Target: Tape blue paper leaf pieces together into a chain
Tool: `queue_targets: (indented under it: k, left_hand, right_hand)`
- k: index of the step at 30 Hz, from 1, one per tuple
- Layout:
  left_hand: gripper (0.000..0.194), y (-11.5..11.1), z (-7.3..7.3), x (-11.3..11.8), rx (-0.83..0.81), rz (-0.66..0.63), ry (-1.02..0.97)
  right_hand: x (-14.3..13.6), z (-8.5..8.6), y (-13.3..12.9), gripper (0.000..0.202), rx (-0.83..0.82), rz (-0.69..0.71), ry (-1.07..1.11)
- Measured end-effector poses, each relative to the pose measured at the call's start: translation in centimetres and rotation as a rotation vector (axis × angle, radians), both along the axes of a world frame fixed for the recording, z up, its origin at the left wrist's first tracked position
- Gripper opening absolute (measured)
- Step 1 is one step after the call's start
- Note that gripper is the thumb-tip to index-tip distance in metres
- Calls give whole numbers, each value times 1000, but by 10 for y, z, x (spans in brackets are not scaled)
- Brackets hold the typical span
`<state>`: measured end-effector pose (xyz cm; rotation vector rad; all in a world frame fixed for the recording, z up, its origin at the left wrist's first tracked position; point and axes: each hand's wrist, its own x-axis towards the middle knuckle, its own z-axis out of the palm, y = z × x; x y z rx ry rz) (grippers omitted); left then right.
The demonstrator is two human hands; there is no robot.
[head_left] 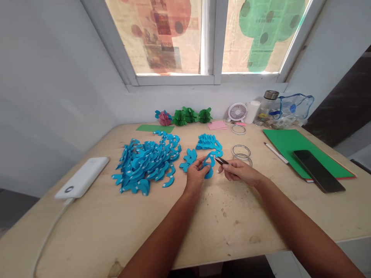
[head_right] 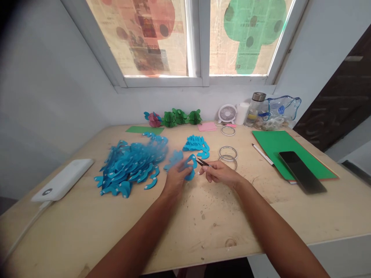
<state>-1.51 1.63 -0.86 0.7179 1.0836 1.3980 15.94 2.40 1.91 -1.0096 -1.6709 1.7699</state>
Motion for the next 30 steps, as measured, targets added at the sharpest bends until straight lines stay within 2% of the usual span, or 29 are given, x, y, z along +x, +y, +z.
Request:
queue_targets:
  k: [4,8,18,30]
  left_hand:
    - [46,0,2,0,-2,-14,-32]
    - [44,0,2,0,-4,0,-46]
    - [47,-1,5,0,-18,-19,-5]
    - [54,-2,4,3,-22,-18,-29]
  right_hand:
    - [-2,3,-1,33,104,-15,-47]
    - [-4,6,-2,26,218,-100,-90]
    - [-8,6,-1,18,250,-194,-91]
    - [-18,-5,-3,20,415,-148,-207]
